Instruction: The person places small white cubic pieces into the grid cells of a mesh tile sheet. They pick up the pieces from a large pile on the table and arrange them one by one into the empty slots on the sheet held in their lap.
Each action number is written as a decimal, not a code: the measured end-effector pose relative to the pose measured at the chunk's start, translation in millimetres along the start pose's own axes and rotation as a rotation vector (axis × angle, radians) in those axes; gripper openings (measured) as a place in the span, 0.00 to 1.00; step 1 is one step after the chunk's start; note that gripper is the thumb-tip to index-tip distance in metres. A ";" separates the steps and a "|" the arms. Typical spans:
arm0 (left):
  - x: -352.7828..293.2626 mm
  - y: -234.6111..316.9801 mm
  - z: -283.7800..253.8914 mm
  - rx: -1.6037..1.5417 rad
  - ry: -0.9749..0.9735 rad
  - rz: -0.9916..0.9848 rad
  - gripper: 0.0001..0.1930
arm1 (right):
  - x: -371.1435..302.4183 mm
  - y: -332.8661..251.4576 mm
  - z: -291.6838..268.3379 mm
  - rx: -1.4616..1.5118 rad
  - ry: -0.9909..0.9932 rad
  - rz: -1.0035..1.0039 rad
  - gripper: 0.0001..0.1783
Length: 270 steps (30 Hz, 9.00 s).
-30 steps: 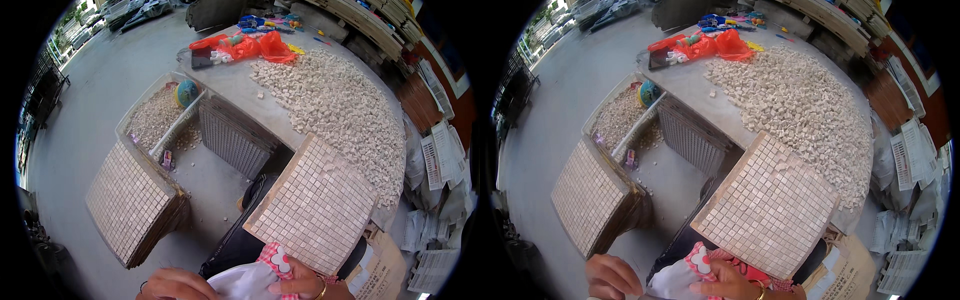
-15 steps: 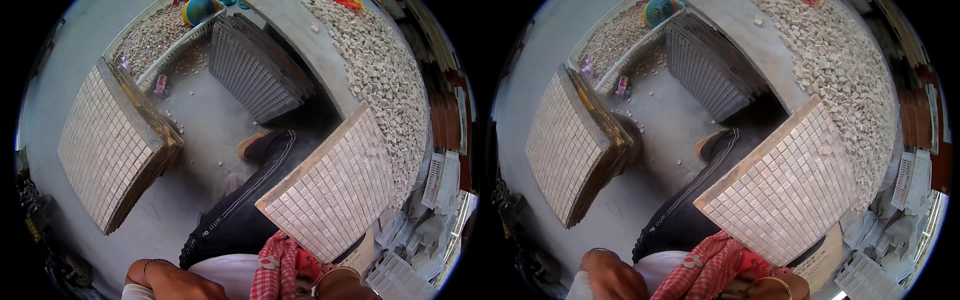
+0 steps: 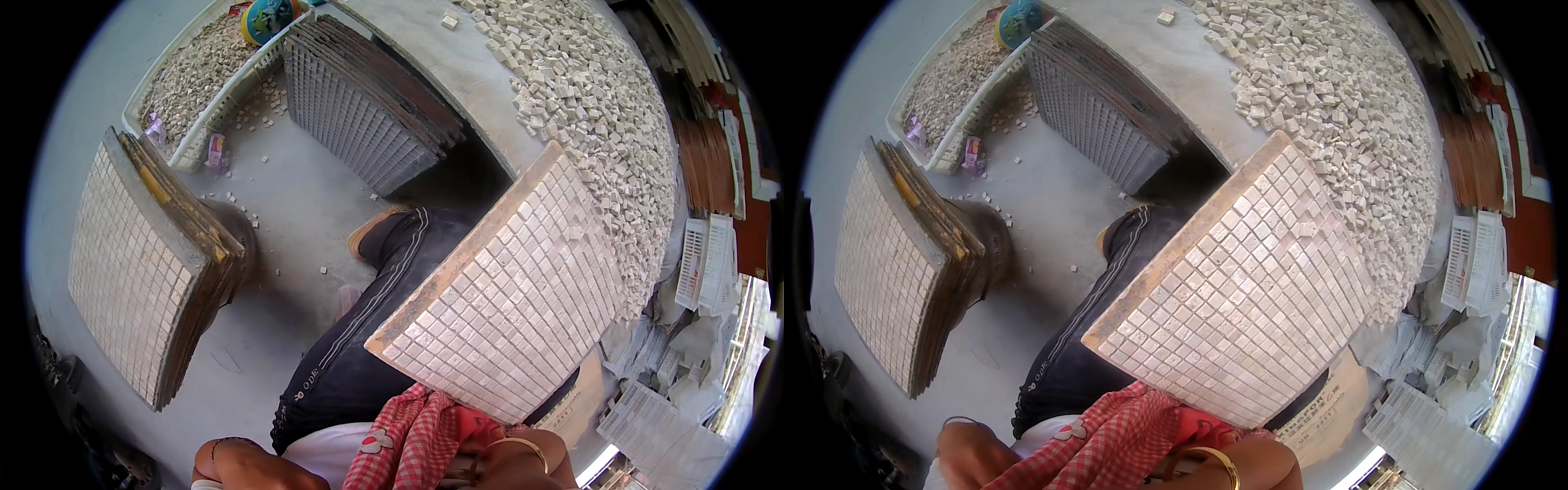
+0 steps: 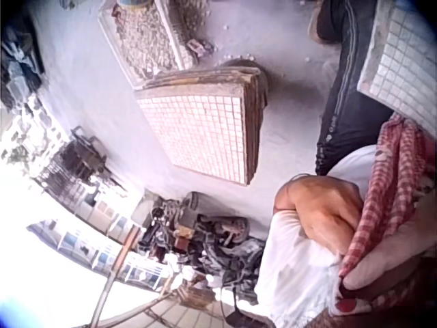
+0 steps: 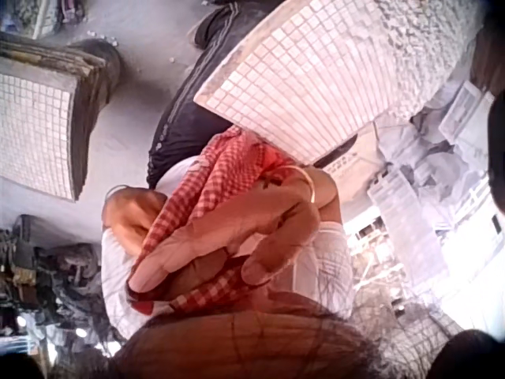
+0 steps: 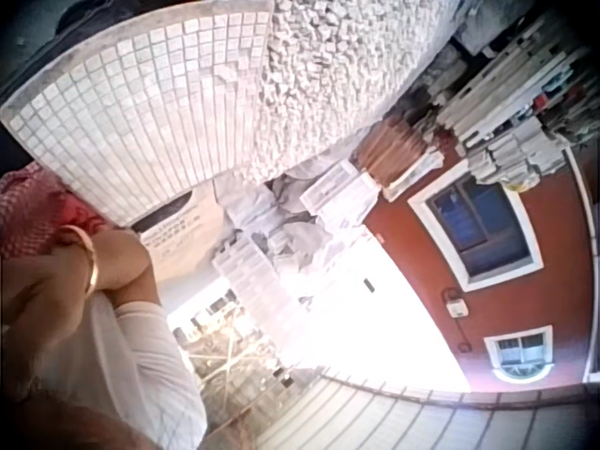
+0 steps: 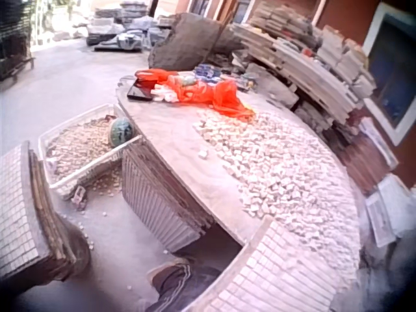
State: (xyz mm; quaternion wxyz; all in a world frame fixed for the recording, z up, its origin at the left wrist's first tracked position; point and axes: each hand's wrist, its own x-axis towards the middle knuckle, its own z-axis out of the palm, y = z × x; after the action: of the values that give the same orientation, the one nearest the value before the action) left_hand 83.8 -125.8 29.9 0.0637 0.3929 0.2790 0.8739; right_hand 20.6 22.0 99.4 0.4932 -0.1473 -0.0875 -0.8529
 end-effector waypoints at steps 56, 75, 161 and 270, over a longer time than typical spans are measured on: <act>-15.4 -35.8 20.9 0.183 0.222 0.000 0.16 | -50.0 -34.5 28.3 -0.336 0.347 0.068 0.16; -14.5 -17.9 -2.0 0.098 0.709 -0.474 0.15 | -52.8 -52.8 -7.0 -0.873 1.031 0.249 0.32; 62.0 -17.8 -10.3 2.075 0.348 -0.741 0.07 | -177.3 -45.2 27.9 -1.854 0.446 0.415 0.17; 112.7 -178.9 -58.2 1.957 -0.352 -0.649 0.43 | -213.8 -48.8 21.0 -1.916 0.394 0.207 0.15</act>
State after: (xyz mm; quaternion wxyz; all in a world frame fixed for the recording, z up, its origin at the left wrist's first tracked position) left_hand -54.5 35.6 -24.1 -0.0108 0.3009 0.9436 0.1378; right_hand 82.2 226.8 46.8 0.2433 -0.3471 0.7381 -0.5249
